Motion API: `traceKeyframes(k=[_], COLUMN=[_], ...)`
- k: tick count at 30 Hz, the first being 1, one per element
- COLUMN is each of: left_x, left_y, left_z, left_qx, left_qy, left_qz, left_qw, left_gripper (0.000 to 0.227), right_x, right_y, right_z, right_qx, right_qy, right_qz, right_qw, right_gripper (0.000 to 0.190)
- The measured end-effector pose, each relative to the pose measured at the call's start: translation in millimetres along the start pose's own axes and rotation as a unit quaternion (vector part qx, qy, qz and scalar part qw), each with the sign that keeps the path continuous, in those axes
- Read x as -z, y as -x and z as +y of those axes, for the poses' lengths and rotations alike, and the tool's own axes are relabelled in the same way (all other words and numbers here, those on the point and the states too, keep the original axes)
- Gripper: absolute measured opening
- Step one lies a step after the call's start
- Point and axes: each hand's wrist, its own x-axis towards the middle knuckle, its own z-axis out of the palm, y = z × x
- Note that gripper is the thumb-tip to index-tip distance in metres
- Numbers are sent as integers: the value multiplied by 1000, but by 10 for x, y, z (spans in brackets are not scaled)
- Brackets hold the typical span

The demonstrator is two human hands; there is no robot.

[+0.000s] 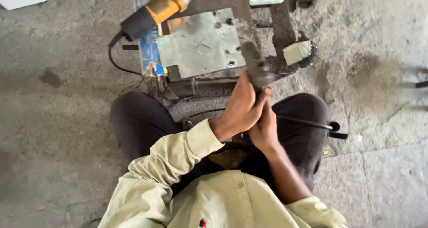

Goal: The person sits on the floor and welds a metal sheet using a handheld welding torch, creating bright sparks. They periodically stop to hammer the welded areas and adjust the position of the metal sheet on the work surface.

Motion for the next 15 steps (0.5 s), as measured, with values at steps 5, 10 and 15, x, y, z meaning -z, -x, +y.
traceKeyframes(k=[5,10,15], left_x=[570,1223,1156], left_y=[-22,-249,-236], left_z=[-267,-1077,-1292], left_qx=[-15,-1,42], left_qy=[-312,-437,-473], left_qz=[-104,47,-84], left_qw=[944,898,876], left_gripper=[41,30,10], right_x=[-478,-216,102], right_y=[-104,-417,-654], right_z=[188,-45,-216], right_qx=[-70,-60,156], right_qy=[-282,-205,-175], right_qz=[92,113,170], right_qw=[952,970,957], right_gripper=[25,32,44])
